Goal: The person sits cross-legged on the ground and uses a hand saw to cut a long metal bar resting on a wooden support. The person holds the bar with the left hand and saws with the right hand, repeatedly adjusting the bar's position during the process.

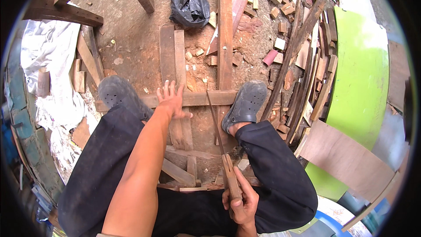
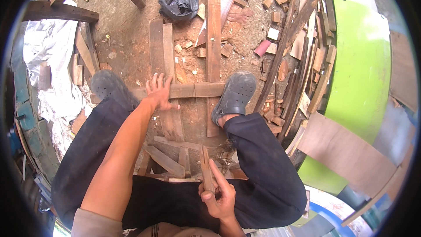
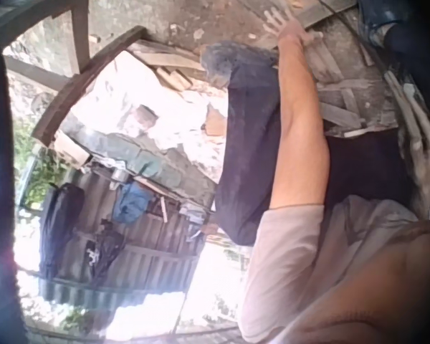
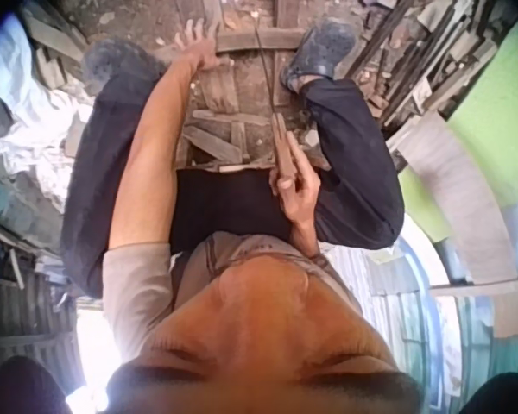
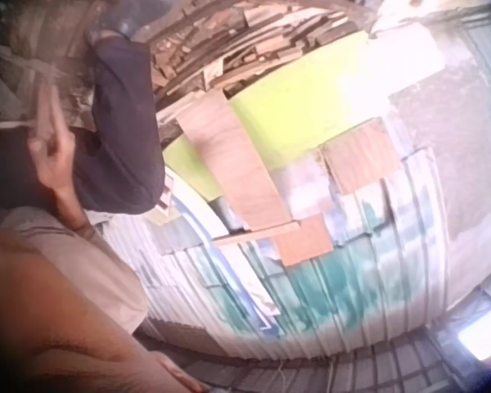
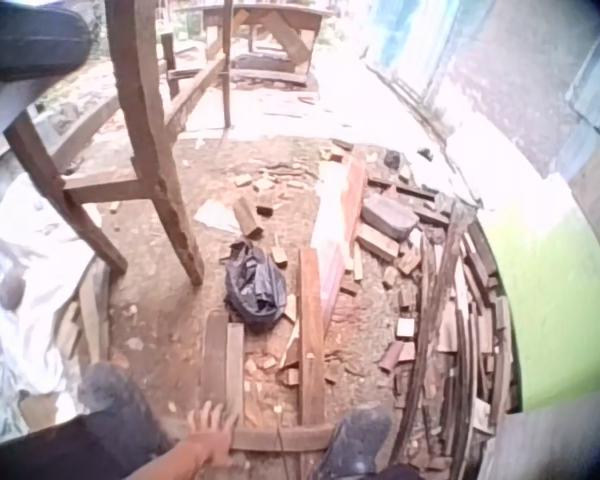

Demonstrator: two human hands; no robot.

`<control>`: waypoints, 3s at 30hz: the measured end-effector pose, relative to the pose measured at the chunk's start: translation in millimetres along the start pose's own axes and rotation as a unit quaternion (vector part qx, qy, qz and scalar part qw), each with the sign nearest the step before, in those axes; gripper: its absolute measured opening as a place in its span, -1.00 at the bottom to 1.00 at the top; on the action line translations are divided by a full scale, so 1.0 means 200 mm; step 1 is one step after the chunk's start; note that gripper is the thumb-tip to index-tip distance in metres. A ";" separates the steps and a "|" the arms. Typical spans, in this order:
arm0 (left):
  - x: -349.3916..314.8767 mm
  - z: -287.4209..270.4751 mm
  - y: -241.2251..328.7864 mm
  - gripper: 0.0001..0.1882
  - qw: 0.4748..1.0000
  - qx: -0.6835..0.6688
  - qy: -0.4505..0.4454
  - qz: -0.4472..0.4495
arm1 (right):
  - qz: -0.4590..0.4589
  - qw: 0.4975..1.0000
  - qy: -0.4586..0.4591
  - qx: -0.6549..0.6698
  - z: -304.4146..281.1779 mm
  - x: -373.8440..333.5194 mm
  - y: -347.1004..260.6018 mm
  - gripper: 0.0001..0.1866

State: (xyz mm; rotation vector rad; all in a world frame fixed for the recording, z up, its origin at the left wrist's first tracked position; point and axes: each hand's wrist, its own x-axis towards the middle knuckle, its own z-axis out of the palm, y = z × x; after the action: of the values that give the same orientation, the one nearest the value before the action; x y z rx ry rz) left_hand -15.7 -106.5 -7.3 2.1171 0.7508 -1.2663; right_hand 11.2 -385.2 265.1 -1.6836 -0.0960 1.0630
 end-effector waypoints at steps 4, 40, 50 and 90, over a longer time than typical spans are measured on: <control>0.00 0.00 0.01 0.50 1.000 0.015 -0.009 -0.003 | 0.042 0.999 0.015 0.000 0.10 0.11 -0.15 0.10; -0.02 0.02 -0.03 0.42 0.999 -0.014 0.039 0.021 | 0.067 0.971 0.064 -0.219 0.16 0.37 0.04 -0.49; -0.03 0.01 -0.01 0.40 1.000 -0.020 0.013 0.014 | 0.108 0.980 0.073 -0.151 0.20 0.33 0.04 -0.45; -0.01 -0.01 -0.01 0.41 1.000 -0.003 0.010 0.016 | 0.058 0.970 0.068 -0.226 0.18 0.22 0.04 -0.43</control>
State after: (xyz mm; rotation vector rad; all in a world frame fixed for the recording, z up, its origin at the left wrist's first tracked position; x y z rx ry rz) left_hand -15.8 -104.6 -5.8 2.1302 0.7259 -1.2272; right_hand 10.0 -339.0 231.3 -2.1913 -0.1610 1.0623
